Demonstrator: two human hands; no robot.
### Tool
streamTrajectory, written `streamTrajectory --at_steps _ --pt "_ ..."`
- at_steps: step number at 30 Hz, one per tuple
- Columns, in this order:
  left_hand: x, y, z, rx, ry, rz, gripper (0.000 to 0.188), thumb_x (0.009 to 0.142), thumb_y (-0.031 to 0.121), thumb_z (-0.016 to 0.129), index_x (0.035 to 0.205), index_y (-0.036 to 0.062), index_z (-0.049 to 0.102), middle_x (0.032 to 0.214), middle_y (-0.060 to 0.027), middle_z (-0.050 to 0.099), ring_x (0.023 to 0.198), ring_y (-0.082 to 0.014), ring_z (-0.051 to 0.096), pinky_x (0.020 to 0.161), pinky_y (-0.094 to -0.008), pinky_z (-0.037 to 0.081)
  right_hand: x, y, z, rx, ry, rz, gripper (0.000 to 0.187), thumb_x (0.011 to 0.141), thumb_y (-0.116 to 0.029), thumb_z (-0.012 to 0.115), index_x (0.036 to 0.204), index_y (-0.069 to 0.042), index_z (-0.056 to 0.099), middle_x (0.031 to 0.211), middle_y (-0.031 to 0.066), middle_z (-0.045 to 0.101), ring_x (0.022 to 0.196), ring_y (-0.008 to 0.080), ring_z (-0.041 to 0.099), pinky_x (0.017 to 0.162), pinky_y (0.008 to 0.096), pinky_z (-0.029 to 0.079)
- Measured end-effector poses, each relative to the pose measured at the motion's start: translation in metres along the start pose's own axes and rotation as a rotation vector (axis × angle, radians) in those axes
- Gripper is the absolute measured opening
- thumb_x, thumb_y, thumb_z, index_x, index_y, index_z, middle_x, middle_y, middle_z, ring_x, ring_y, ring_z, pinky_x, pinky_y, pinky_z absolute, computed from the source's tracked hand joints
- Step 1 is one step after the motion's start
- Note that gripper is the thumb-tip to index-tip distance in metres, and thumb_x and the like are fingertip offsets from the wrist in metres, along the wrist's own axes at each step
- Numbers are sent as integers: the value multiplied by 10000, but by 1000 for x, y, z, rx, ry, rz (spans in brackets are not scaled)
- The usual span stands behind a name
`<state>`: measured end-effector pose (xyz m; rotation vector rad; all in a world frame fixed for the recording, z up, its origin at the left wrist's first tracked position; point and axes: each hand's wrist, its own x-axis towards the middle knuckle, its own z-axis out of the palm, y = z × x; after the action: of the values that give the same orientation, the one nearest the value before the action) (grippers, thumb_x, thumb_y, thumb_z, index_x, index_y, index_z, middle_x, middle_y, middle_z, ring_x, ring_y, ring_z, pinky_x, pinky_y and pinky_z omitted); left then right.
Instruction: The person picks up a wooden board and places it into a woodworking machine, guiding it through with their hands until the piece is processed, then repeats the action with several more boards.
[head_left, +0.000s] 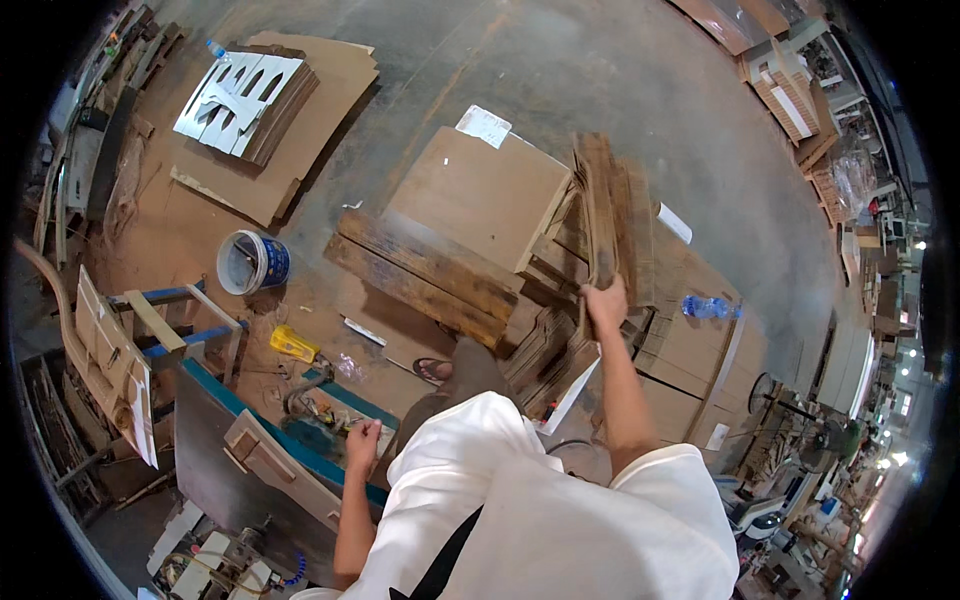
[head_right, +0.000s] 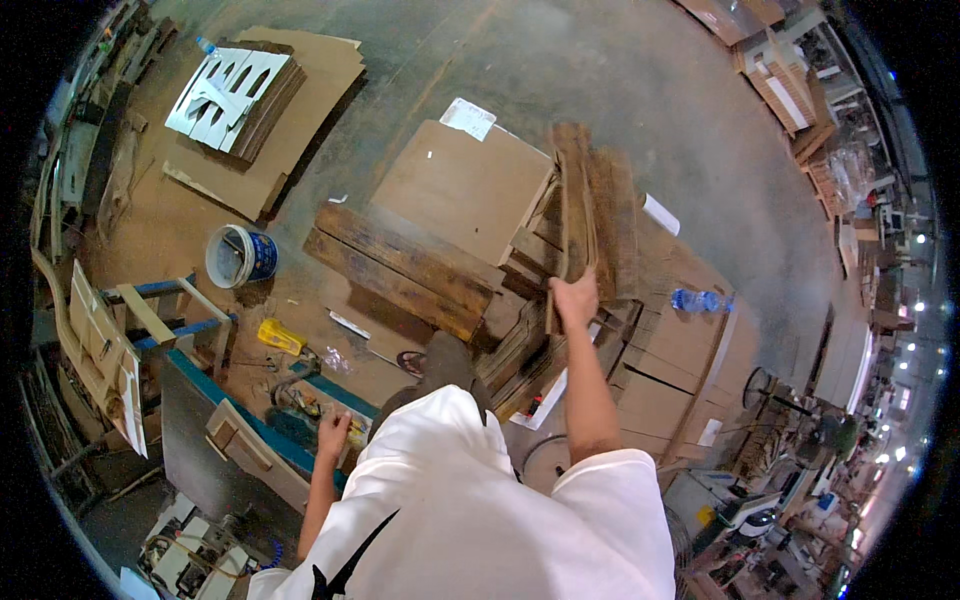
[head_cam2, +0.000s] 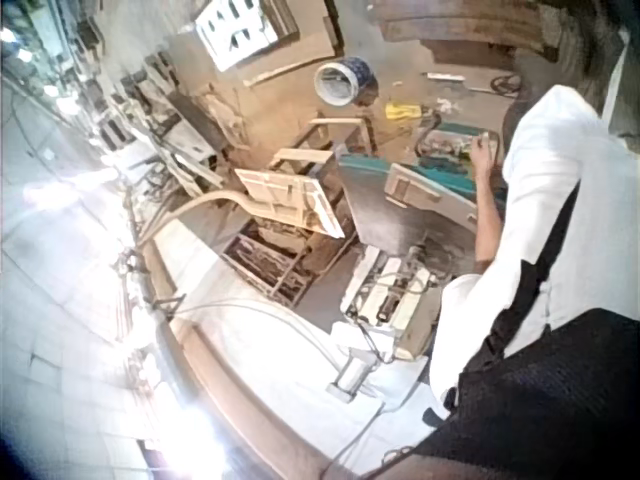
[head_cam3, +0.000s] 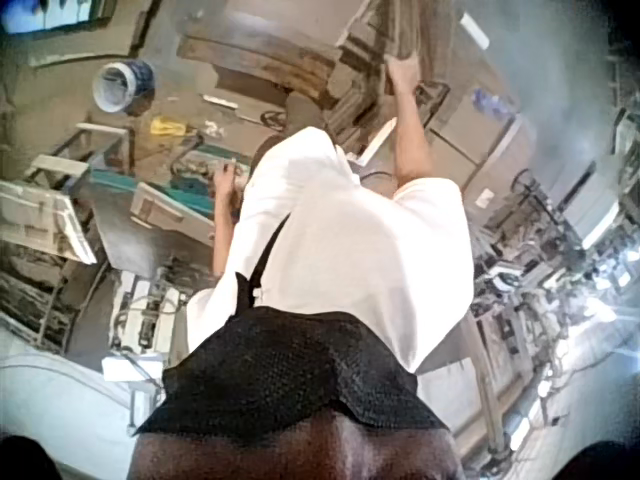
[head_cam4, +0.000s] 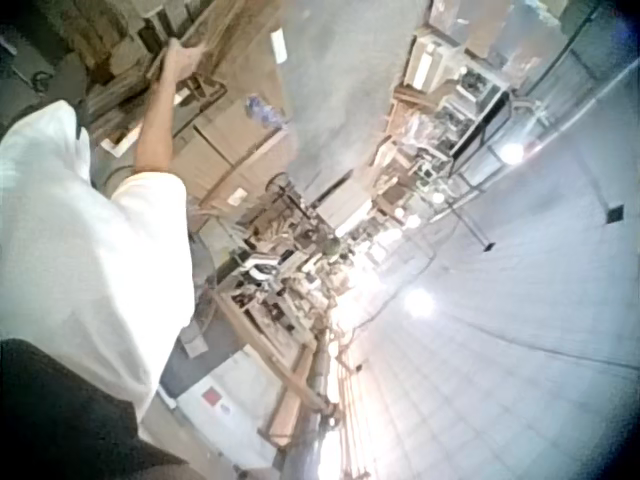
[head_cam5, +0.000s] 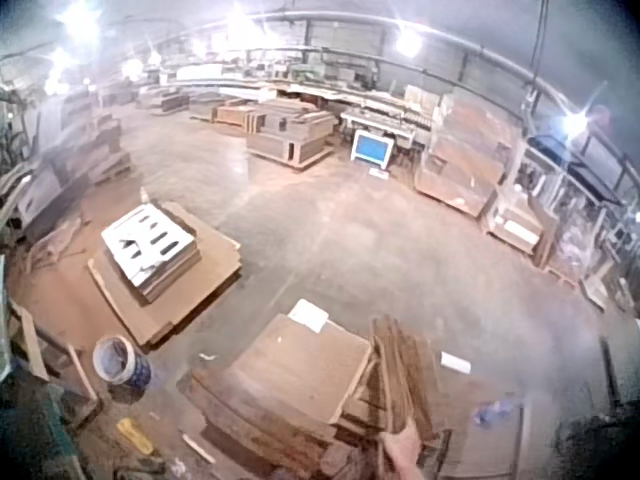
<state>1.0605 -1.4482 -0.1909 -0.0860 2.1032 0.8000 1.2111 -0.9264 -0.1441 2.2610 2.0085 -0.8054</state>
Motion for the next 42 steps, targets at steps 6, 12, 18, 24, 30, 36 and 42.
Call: streamTrajectory --at_steps 6,12,18,24,30,36,42 --pt "-22 7 -9 -242 142 -333 248 914 254 616 864 14 645 722 -11 597 656 -88 524 614 -236 426 90 26 -21 -151 -34 31 889 664 -347 755 1407 -44 372 1322 189 523 1203 326 516 995 421 425" --pt "-40 111 -15 -400 30 -46 206 924 187 592 971 4 671 827 -8 626 760 -95 564 696 -239 443 139 55 -10 -140 -54 -29 896 611 -299 743 1389 -41 380 1274 224 552 1189 345 528 995 400 423" --pt "-118 296 -60 -345 -573 853 314 836 267 708 997 -2 692 1062 -128 656 1050 -293 593 894 -421 445 141 43 -26 -493 -126 133 934 654 -435 790 1420 -155 335 1388 148 456 1276 325 441 1002 594 332" --pt "-173 399 -44 -247 -1227 1235 327 939 338 569 1068 53 667 1045 -125 660 983 -348 630 960 -527 444 128 49 1 -521 -88 -96 805 695 -458 756 1365 -174 411 1353 135 469 1275 332 414 1018 614 281" --pt "-172 361 -14 -507 -1207 1245 196 924 252 599 875 90 698 934 -72 657 974 -301 597 961 -527 393 64 46 39 -519 -268 -356 734 696 -429 736 1314 -117 492 1285 157 526 1222 354 470 1010 588 320" --pt "-149 339 -61 -958 -930 1178 212 875 187 675 780 -2 659 708 -125 604 640 -293 616 632 -422 528 40 31 80 -517 -477 -550 708 704 -418 738 1301 -108 517 1277 164 533 1199 342 491 979 554 374" --pt "-130 312 -89 -967 -868 1360 243 921 233 618 825 14 662 777 -76 634 630 -211 612 736 -410 535 19 -33 132 -500 -634 -857 710 718 -430 741 1298 -91 510 1261 172 533 1194 354 493 964 495 421"
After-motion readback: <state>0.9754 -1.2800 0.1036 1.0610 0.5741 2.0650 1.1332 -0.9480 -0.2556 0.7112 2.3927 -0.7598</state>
